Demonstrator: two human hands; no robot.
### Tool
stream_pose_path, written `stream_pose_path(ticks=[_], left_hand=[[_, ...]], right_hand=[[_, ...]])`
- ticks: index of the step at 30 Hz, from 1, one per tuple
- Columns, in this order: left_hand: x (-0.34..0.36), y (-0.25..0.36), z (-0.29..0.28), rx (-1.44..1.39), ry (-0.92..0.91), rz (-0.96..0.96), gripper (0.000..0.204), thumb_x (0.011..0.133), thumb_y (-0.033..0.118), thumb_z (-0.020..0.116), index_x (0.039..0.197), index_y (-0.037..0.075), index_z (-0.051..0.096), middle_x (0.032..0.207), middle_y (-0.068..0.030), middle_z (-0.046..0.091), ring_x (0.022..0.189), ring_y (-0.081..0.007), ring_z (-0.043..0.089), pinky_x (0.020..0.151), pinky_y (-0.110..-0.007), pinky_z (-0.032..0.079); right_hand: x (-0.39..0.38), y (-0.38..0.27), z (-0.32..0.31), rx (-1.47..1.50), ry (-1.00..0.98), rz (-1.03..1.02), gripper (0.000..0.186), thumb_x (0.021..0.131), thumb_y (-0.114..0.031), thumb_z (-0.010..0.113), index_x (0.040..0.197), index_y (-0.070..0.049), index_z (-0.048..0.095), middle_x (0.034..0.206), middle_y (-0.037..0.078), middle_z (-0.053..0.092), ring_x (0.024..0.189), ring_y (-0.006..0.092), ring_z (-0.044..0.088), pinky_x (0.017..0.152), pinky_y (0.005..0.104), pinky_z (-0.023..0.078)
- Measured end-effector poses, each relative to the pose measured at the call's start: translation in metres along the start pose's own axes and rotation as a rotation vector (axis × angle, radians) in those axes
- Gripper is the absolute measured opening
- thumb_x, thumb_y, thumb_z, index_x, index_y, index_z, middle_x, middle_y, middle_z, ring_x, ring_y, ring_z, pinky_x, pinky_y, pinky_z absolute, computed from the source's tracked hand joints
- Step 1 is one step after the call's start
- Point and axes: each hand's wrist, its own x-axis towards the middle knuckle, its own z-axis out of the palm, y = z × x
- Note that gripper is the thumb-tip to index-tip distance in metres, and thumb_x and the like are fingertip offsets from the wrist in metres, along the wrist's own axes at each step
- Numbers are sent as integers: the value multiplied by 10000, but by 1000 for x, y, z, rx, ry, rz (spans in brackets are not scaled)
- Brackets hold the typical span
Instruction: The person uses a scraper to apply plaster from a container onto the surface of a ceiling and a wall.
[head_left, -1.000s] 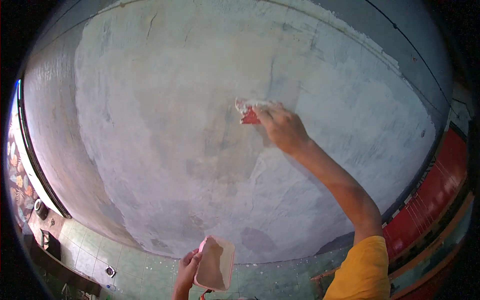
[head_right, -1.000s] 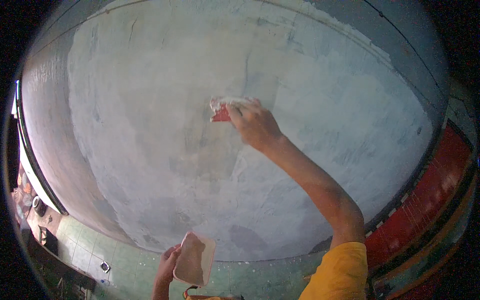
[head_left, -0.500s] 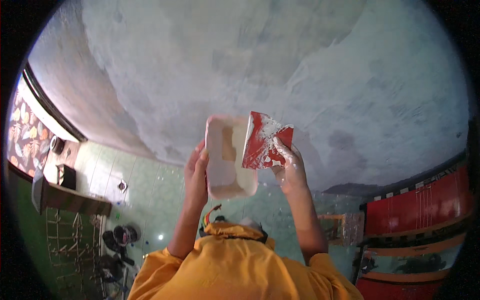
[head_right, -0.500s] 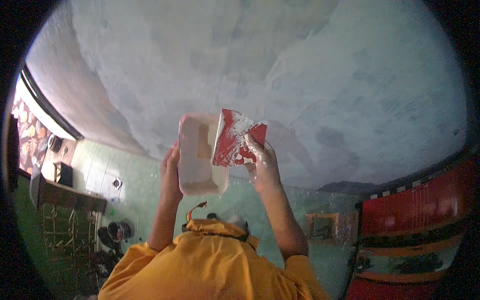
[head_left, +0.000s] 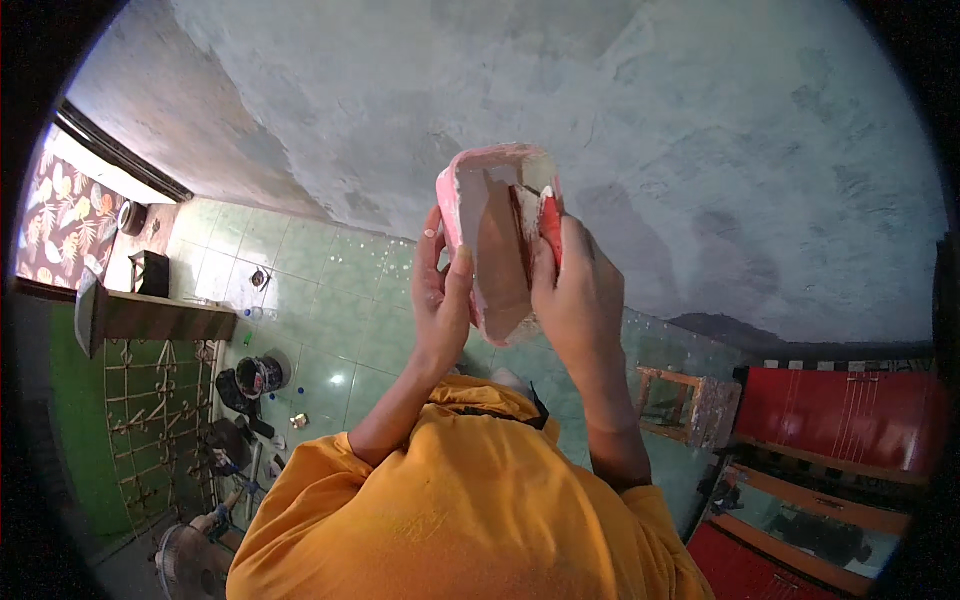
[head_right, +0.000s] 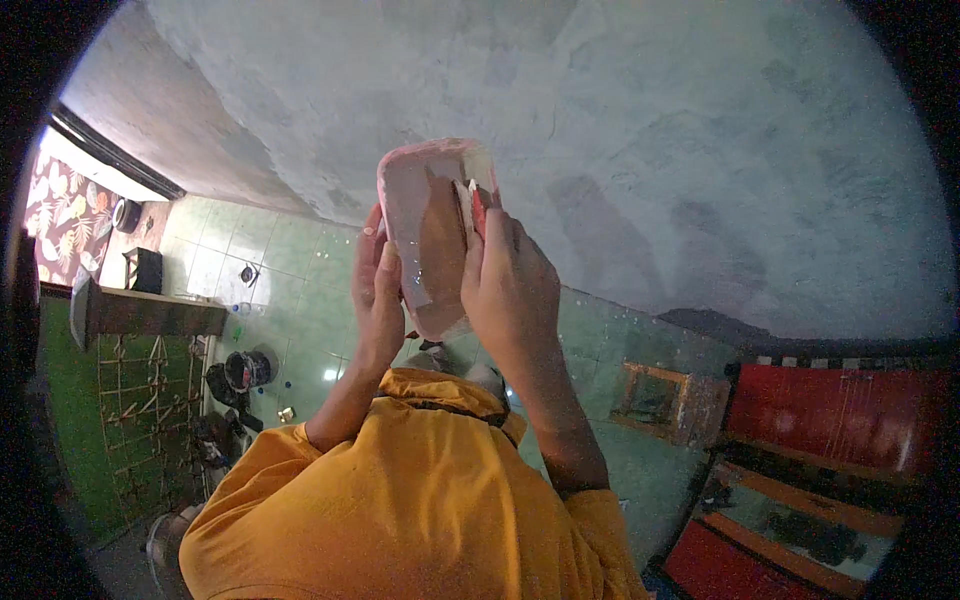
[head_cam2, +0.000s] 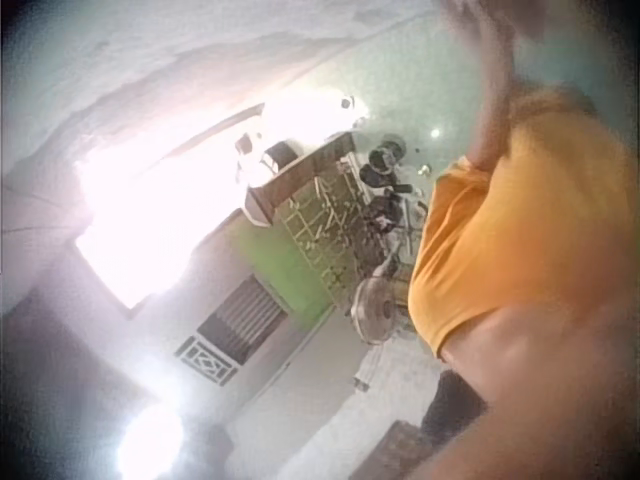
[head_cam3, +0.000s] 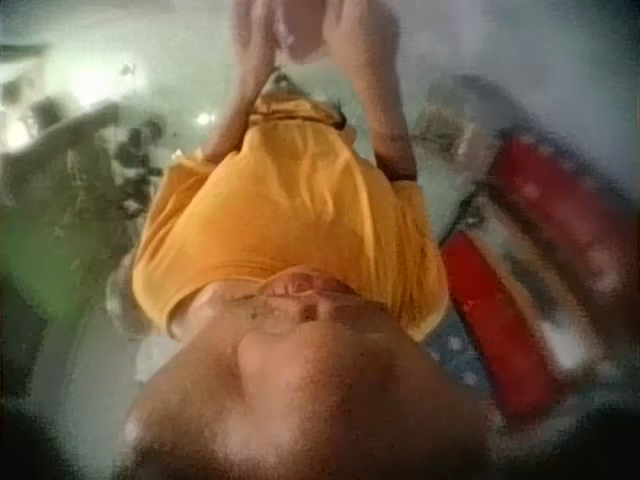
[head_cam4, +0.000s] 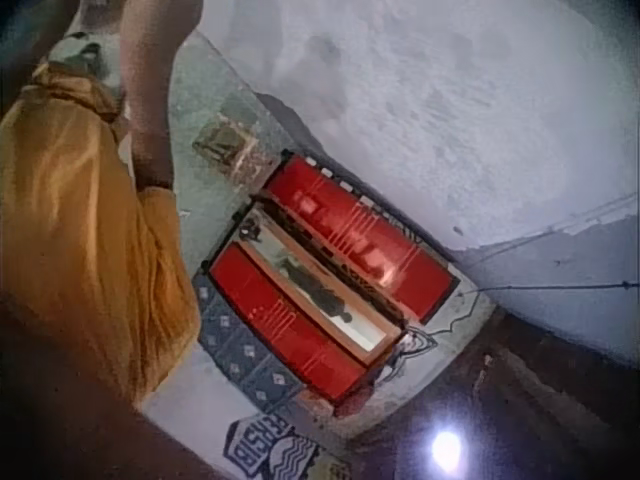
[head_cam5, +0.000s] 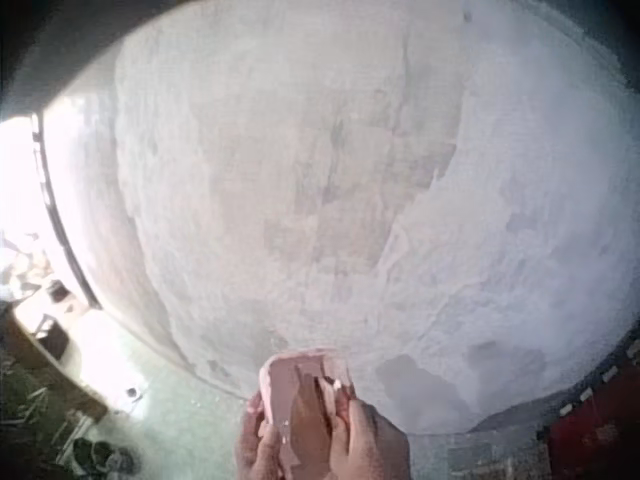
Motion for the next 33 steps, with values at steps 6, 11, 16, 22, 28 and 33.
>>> stream_pose_path(ticks=[6,11,16,22,28,33], left_hand=[[-32,-9,18,74,24,-71,603,1034,240,552,1524,-22,316,1321,-110,531,1157,-138,529,978,-294,450],[-54,-6,32,11,33,-159,574,1052,250,526,1516,-25,331,1334,-122,544,1207,-159,523,1021,-308,428],[-68,-3,49,-70,62,-200,558,1062,279,501,1507,-22,353,1361,-115,538,1230,-162,521,1046,-310,412],[-79,-10,63,-163,43,-321,533,1072,293,441,1494,-26,381,1380,-88,531,1242,-143,506,1049,-293,402],[-82,-20,66,-124,-10,-296,524,1071,305,422,1475,-28,419,1380,-84,525,1264,-151,481,1075,-291,375],[-78,-21,52,-217,17,-308,546,1068,326,451,1474,-37,412,1391,-93,523,1268,-164,491,1080,-310,380]], right_hand=[[-29,35,-19,220,-87,123,217,927,-111,608,1111,3,593,981,226,675,850,439,662,730,453,545],[-54,77,-45,920,-47,476,245,977,-206,657,1070,19,635,962,31,670,838,92,614,746,280,519],[-68,101,-60,1145,48,661,265,950,-181,675,1131,11,648,1029,45,681,885,117,643,775,278,521],[-73,116,-68,1327,7,895,288,926,-209,698,1157,-46,647,1013,17,683,886,122,668,772,274,532],[-55,152,-76,1568,195,924,278,948,-185,686,1194,-72,623,1026,21,656,909,114,635,765,263,524],[75,122,-166,1300,357,270,339,962,-130,657,1262,7,580,1160,109,665,1031,199,660,854,320,561]])
